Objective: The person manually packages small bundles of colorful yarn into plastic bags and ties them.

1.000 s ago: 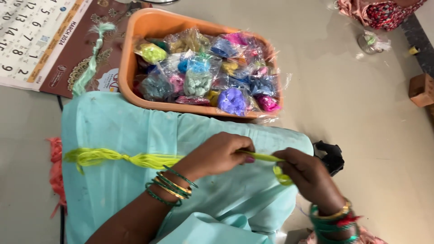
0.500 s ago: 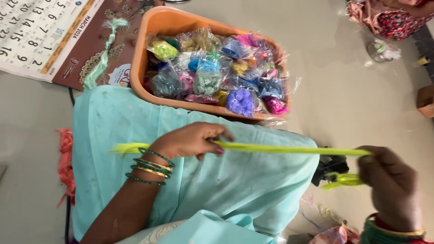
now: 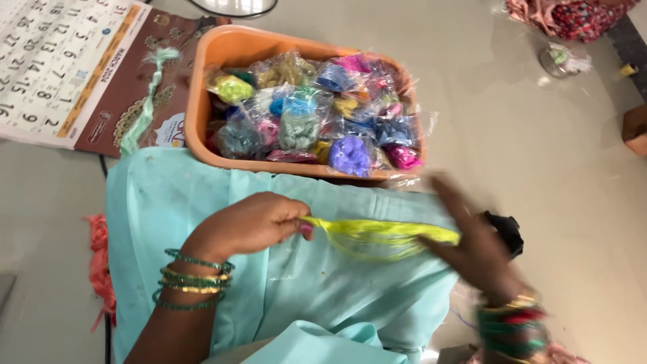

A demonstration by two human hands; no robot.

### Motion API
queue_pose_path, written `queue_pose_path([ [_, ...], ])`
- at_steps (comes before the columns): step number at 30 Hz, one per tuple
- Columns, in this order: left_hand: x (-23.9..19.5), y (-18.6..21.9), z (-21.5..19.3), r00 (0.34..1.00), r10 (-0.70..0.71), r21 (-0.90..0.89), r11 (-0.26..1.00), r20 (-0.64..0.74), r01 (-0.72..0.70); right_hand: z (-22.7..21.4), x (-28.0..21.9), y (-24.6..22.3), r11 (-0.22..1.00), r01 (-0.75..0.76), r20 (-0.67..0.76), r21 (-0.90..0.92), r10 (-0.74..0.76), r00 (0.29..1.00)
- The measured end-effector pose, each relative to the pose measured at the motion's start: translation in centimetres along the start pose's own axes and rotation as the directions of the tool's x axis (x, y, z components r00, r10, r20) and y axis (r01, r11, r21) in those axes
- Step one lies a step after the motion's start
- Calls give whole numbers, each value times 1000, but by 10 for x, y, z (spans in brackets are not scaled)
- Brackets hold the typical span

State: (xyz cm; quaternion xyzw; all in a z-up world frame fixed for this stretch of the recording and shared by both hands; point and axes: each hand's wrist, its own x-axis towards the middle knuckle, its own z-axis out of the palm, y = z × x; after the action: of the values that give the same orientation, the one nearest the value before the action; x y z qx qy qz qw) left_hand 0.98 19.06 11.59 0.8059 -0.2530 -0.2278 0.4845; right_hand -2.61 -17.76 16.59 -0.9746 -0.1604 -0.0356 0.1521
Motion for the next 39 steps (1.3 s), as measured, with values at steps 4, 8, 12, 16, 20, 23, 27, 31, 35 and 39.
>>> queue_pose_path([
  [4,-8,21,5,991,125,185,976,-51,-113,33,33,-116,694,81,190,716,-305,933],
  [8,-38,33,-26,991,-83,82,992,-107,92,60,45,-82,581,-226,429,782,-238,871],
  [12,-63,-28,-29,940,-278,266,908,-199,325,30,51,-61,786,-177,546,592,-230,806],
  [16,-64,-33,-21,967,-132,471,853,-220,224,11,55,-72,885,-1,545,465,-286,788],
  [20,-24,4,8,918,245,359,925,-311,-125,2,59,-102,904,142,524,402,-355,775],
  [23,-1,11,40,887,427,165,901,-176,-401,-6,62,-106,889,235,471,392,-413,779],
  [27,4,-17,59,994,41,-644,765,105,36,-10,58,-82,919,243,332,310,-344,878],
  [31,-4,-21,67,990,-91,-985,141,-108,-95,40,36,-57,958,278,213,66,-285,934],
  [35,-2,20,71,952,-250,-984,76,-175,-161,57,13,-94,937,350,232,-6,-339,912],
  [39,4,5,90,950,-90,-752,636,-298,-175,27,15,-116,898,431,187,88,-440,878],
])
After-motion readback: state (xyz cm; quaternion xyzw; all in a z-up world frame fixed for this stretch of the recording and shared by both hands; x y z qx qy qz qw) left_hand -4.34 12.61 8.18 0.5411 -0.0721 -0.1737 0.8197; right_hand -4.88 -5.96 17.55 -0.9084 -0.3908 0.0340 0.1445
